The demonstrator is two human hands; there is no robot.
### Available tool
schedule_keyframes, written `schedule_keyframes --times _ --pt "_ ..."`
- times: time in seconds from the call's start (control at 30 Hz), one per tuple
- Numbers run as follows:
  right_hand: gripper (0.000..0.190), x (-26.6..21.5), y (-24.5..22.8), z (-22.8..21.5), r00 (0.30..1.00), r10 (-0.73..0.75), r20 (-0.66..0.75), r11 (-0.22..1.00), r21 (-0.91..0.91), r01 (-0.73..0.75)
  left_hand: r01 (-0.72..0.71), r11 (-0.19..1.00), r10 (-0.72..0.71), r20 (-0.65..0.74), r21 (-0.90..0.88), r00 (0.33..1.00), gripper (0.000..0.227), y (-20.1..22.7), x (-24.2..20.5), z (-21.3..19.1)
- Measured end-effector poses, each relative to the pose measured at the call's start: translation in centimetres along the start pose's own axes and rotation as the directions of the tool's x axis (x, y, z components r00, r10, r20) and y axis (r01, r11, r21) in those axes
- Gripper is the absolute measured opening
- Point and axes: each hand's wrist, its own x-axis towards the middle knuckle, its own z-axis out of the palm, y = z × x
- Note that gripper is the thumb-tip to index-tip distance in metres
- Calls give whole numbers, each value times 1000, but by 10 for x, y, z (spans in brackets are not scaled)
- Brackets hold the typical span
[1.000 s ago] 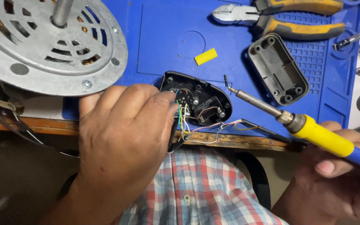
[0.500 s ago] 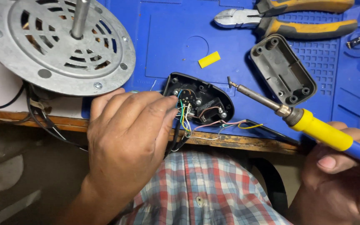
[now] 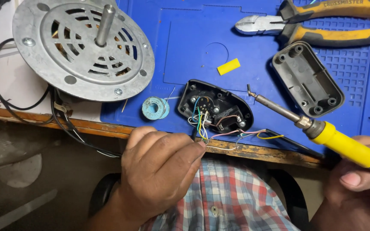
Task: Soldering wires to a plastic component housing as part of a motor repair task.
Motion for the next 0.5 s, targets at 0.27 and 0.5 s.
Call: schedule_keyframes --times 0.27,0.5 --pt "31 4 3 5 1000 -4 -9 1000 20 4 21 999 -19 53 -25 998 7 -5 -2 3" --pt "31 7 4 7 1000 -1 -6 1000 23 1 46 998 -44 47 -42 998 9 -4 -2 5"
